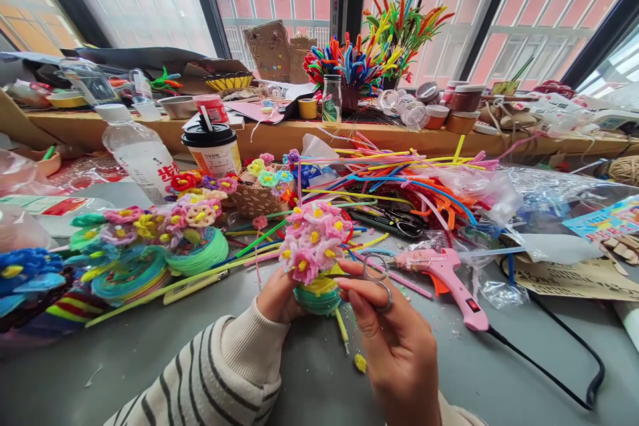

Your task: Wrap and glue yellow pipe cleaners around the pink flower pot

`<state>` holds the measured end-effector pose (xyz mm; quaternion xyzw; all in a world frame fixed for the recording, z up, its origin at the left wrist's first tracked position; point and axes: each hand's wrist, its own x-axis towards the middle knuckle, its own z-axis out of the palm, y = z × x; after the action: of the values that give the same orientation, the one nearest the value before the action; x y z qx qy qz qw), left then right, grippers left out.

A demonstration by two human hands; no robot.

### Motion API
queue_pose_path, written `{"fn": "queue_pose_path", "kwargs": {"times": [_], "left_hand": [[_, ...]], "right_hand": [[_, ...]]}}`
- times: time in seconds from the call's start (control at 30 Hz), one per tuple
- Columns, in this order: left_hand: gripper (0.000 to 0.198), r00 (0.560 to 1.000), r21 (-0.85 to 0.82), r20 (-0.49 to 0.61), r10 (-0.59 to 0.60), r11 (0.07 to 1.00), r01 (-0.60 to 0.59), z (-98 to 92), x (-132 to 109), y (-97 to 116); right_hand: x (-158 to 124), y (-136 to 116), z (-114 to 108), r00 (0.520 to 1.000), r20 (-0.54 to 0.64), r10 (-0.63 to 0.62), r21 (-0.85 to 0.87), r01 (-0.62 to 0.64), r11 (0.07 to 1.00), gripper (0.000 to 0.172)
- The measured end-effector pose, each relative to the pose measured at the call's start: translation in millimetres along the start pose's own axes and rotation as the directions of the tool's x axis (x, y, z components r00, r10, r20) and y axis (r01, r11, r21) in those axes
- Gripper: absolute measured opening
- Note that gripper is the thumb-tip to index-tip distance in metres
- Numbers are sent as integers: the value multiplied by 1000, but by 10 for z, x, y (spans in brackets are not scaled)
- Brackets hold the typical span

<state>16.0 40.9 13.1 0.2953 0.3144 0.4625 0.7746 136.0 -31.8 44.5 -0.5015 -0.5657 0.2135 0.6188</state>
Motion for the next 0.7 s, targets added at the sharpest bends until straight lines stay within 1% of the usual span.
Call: {"fn": "queue_pose_path", "kwargs": {"times": [0.1,0.13,0.23,0.27,0.43,0.7], "left_hand": [[73,996,50,-74,-42,998,46,-35,9,-19],[73,997,53,-78,-29,998,34,-37,10,-23],[69,998,26,-40,40,999,-39,-22,7,-23],[68,998,24,-42,41,999,-40,-18,4,-22],[71,993,29,-120,5,1000,-1,-50,9,-39],[75,995,73,-103,3,997,4,-121,46,-63]], "right_hand": [[-15,-4,-2,1000,-14,-7,-19,7,1000,15],[-17,-1,1,1000,-11,-12,-29,12,999,15],[-16,10,19,999,7,-34,-56,35,998,15],[-15,14,25,999,11,-39,-62,40,997,15],[-15,26,30,998,23,-51,-81,53,995,17],[-27,33,23,998,31,-47,-78,50,996,18]]}}
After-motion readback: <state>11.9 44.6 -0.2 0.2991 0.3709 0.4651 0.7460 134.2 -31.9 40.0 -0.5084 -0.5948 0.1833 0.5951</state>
